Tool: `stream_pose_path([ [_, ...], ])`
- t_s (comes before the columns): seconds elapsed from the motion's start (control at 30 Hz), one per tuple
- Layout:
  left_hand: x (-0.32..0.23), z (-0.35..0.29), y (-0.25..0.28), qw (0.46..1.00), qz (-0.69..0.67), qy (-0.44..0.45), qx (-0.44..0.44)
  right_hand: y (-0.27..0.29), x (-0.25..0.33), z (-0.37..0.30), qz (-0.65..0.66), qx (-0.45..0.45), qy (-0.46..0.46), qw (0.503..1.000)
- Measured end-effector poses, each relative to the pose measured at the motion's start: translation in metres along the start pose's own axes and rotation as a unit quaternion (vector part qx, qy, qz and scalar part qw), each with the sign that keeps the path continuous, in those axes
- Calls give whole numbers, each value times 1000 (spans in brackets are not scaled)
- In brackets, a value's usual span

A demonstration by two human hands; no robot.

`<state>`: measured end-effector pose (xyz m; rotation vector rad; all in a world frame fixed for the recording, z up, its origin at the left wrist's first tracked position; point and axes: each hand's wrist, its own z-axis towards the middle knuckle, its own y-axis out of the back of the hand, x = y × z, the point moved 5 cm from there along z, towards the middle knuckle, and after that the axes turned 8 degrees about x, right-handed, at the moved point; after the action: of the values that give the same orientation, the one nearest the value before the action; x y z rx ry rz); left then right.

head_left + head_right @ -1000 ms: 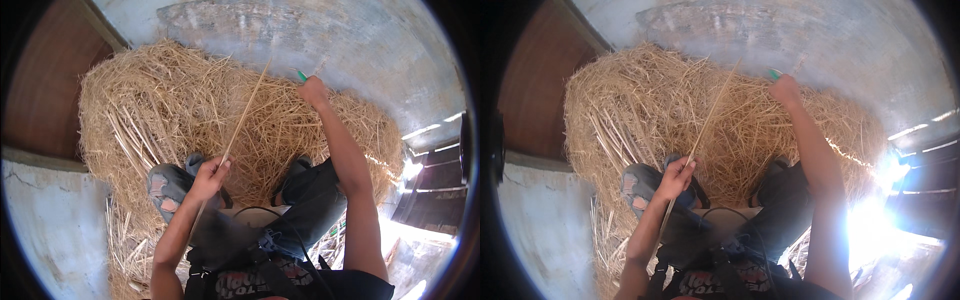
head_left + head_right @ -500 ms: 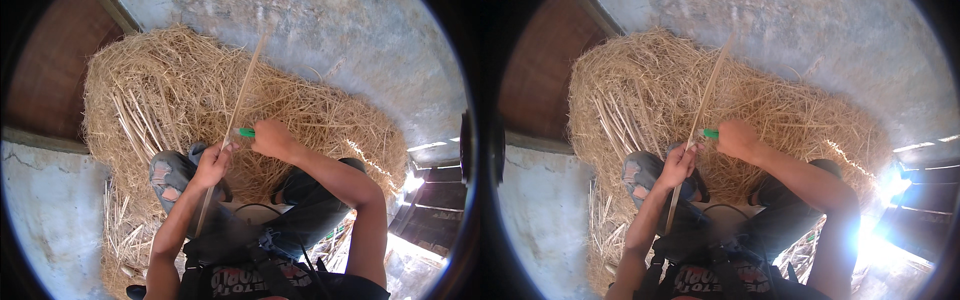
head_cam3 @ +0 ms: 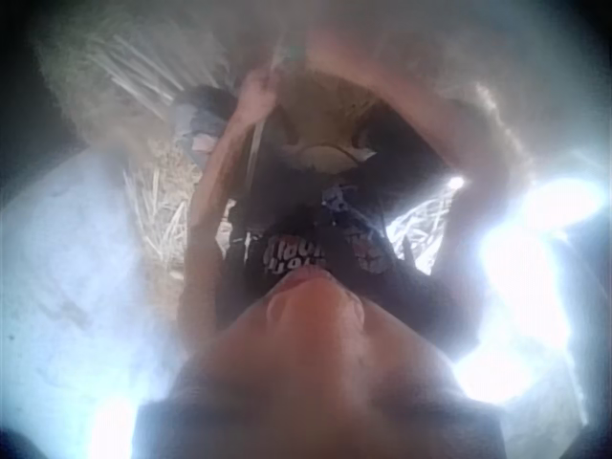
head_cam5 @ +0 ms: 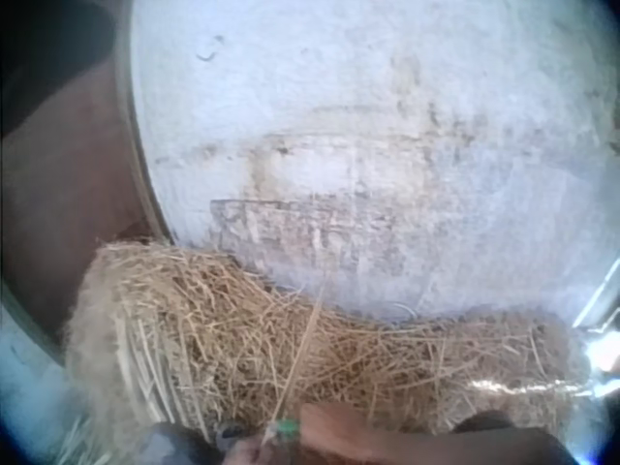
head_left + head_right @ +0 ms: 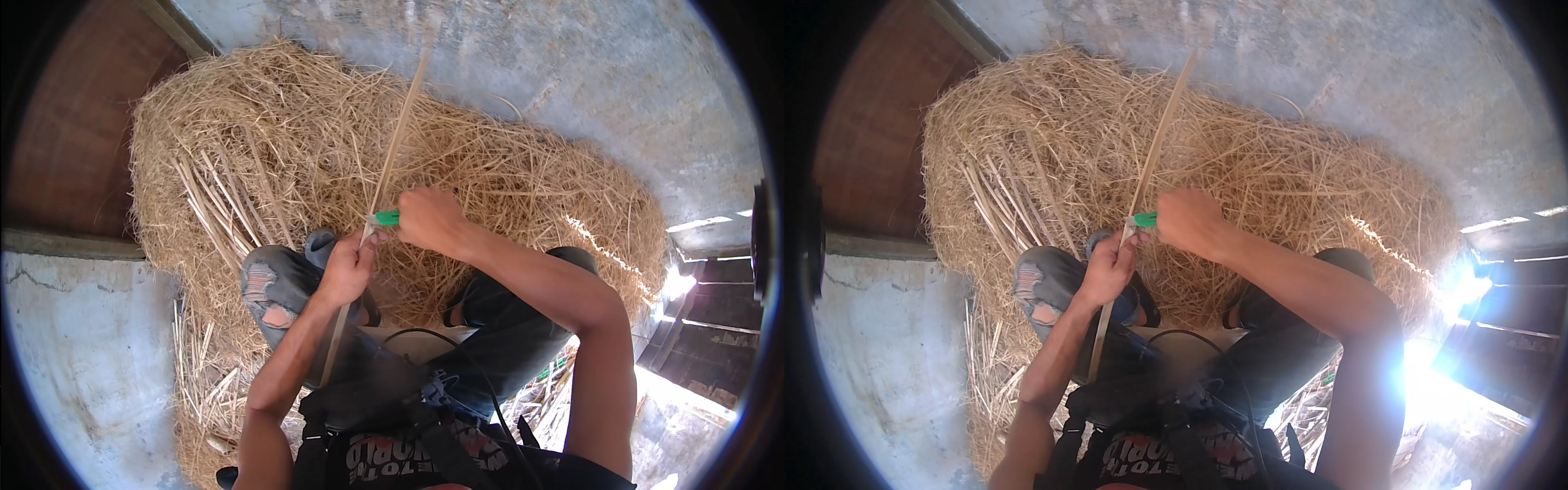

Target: The person uses a utility knife to shave thin strips from a length of bamboo while sitting in a workspace containing piles of straw.

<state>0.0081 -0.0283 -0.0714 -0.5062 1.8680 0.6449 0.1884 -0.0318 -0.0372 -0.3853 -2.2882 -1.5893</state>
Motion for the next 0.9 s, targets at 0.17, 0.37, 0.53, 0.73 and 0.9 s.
stream_pose_path([
  [0.17,11,1,3,997,63,-30,-14,4,-5,13,-16,-25,-5,1000],
  [0.37,2,0,5,996,86,-1,-9,6,-12,20,-38,-61,-4,997],
  [0.53,1,-4,5,999,43,-3,13,27,-13,24,-37,-70,-29,996],
  [0.73,-13,-36,-15,990,-28,-35,132,148,-162,-6,78,-182,-306,931],
  [0.9,-18,-29,-3,989,-84,-46,110,142,-214,-39,30,-263,-326,908],
])
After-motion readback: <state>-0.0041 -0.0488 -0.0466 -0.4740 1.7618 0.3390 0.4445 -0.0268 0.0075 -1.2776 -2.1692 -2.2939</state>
